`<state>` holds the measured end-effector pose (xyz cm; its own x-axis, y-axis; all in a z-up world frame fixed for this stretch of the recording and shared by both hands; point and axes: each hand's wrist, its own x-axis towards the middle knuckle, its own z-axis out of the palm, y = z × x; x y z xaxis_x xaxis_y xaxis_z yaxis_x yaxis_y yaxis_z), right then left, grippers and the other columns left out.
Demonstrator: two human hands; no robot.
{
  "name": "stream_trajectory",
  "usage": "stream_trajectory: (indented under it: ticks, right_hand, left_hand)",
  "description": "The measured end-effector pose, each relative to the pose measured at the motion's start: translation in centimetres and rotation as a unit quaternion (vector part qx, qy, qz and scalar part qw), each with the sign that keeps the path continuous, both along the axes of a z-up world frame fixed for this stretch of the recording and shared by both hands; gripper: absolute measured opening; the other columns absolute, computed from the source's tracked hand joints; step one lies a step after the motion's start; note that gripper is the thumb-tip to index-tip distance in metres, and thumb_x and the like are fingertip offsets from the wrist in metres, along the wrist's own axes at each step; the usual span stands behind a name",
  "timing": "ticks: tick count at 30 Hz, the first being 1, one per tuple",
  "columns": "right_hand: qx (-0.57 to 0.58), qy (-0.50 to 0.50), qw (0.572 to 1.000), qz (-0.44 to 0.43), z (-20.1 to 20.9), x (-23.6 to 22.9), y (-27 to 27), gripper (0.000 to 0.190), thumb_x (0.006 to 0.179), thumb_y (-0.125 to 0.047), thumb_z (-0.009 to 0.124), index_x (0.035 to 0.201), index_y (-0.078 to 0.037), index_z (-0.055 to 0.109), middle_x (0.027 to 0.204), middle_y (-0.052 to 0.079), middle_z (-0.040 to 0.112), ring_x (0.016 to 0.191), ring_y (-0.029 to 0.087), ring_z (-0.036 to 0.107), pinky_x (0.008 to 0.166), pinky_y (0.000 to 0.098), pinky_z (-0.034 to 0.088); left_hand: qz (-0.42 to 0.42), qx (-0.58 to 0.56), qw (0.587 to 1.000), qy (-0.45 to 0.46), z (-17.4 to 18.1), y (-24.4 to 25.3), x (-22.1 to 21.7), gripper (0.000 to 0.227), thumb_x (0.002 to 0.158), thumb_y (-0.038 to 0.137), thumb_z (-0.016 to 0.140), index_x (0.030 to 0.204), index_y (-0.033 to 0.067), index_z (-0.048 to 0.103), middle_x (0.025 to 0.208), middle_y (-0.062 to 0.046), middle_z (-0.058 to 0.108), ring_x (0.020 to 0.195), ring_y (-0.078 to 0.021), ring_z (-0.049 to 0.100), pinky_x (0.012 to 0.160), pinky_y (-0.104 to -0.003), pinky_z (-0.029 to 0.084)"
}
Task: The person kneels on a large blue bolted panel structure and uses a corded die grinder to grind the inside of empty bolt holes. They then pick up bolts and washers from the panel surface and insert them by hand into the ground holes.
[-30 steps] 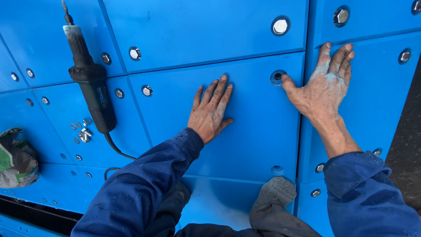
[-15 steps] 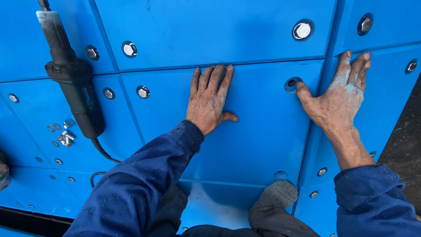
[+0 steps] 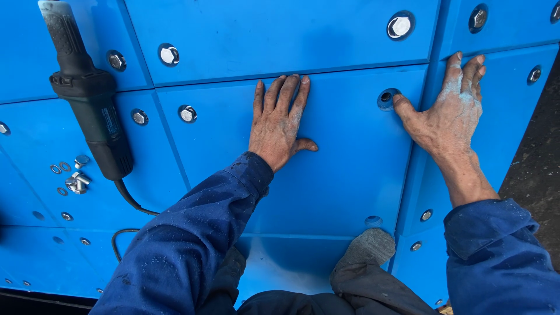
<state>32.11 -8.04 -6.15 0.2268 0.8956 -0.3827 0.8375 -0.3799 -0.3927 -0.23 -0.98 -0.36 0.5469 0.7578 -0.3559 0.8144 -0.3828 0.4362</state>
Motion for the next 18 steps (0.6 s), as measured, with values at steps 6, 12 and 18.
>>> stream_trajectory:
  ticks: [6,12,18]
  right_hand:
    - [0.012,-0.004,1.0,-0.009,0.1,0.1,0.5,0.114,0.092,-0.057,0.081,0.165,0.013,0.028,0.163,0.051,0.016,0.154,0.064,0.019,0.118,0.0745,0.033]
    - [0.004,0.001,1.0,-0.004,-0.3,0.1,-0.9,0.114,0.094,-0.058,0.081,0.165,0.013,0.026,0.162,0.052,0.015,0.153,0.065,0.018,0.119,0.0745,0.032]
    - [0.04,0.017,0.999,-0.001,0.1,1.0,-1.2,0.111,0.097,-0.06,0.078,0.168,0.007,0.026,0.164,0.048,0.015,0.154,0.063,0.016,0.12,0.0763,0.025]
  left_hand:
    - [0.0,0.012,1.0,0.006,0.0,0.3,-0.4,0.141,0.049,0.057,0.095,0.161,0.0188,0.018,0.16,-0.01,0.032,0.151,-0.0367,0.026,0.128,-0.065,0.011]
    - [-0.033,0.006,0.999,0.039,1.5,-0.7,-4.8,0.129,0.059,0.051,0.094,0.163,0.0263,0.022,0.168,-0.006,0.025,0.155,-0.0327,0.019,0.127,-0.062,0.012]
    - [0.011,0.077,0.995,0.055,5.3,0.7,-11.6,0.107,0.078,0.045,0.092,0.162,0.0151,0.034,0.169,-0.015,0.023,0.156,-0.0395,0.021,0.125,-0.067,0.017]
